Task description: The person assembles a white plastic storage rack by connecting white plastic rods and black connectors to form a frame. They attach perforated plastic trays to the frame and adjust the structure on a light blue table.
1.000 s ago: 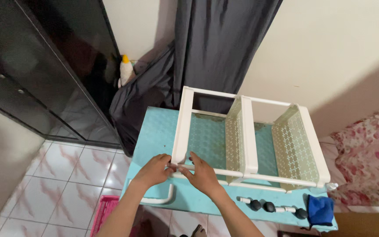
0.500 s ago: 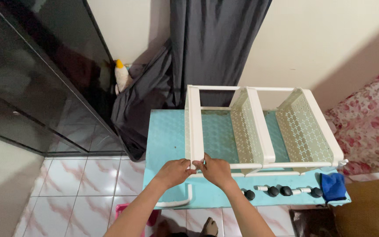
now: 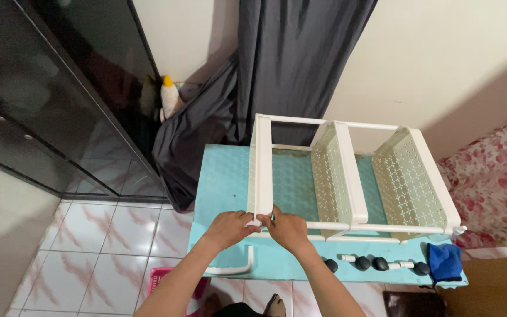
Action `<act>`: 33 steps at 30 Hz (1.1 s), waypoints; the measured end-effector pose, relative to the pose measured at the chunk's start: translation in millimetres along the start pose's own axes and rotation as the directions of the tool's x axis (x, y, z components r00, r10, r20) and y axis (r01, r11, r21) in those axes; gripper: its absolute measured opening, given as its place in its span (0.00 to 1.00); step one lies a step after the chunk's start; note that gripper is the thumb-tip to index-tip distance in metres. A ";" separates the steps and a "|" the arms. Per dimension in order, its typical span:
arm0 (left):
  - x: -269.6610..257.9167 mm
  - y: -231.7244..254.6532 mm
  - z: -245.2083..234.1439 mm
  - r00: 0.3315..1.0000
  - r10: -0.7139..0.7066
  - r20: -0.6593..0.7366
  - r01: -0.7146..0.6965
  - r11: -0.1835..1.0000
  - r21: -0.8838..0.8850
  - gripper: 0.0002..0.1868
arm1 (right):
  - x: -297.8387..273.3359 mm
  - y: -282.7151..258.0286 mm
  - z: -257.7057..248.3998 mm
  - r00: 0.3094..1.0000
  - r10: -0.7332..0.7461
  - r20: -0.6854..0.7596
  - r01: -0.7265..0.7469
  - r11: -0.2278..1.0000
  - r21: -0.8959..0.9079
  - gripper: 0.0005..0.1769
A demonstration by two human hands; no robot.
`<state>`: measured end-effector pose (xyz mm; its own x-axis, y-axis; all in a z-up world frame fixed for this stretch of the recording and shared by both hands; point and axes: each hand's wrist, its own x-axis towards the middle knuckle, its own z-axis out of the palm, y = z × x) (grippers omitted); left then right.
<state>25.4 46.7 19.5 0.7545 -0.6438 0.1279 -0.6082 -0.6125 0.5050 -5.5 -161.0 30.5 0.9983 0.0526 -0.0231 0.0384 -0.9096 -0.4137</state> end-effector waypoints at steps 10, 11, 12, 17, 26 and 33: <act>-51.2 -0.9 33.8 0.844 0.177 -0.506 -0.126 0.983 0.133 0.23 | -18.3 4.7 3.5 0.829 -0.257 -0.496 0.313 0.949 0.033 0.27; -61.6 -6.7 46.9 0.892 0.171 -0.418 -0.134 0.984 0.115 0.19 | -27.8 13.6 12.8 0.803 -0.287 -0.523 0.335 0.942 -0.003 0.21; -70.0 -13.2 58.7 0.932 0.162 -0.325 -0.137 0.986 0.097 0.15 | -37.9 23.6 25.2 0.774 -0.320 -0.546 0.358 0.933 -0.038 0.14; -64.6 -29.2 115.3 0.984 -0.176 -0.009 0.173 0.976 -0.128 0.27 | -55.9 61.0 99.1 0.960 -0.197 -0.200 0.224 0.967 0.122 0.10; -17.2 -87.6 215.3 0.935 -0.262 0.237 0.196 0.943 0.270 0.27 | -4.4 55.8 130.6 0.998 -0.022 0.056 -0.006 0.889 0.458 0.28; -21.0 -85.9 217.9 0.994 -0.025 0.108 -0.036 0.849 0.528 0.28 | 4.6 57.9 157.7 0.999 0.038 -0.035 -0.030 0.980 0.198 0.13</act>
<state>8.0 12.8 -212.6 0.7381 -0.6743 0.0226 -0.6738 -0.7385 -0.0264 -5.4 -148.5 -137.1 1.0000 0.0034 -0.0070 -0.0013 -0.8110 -0.5851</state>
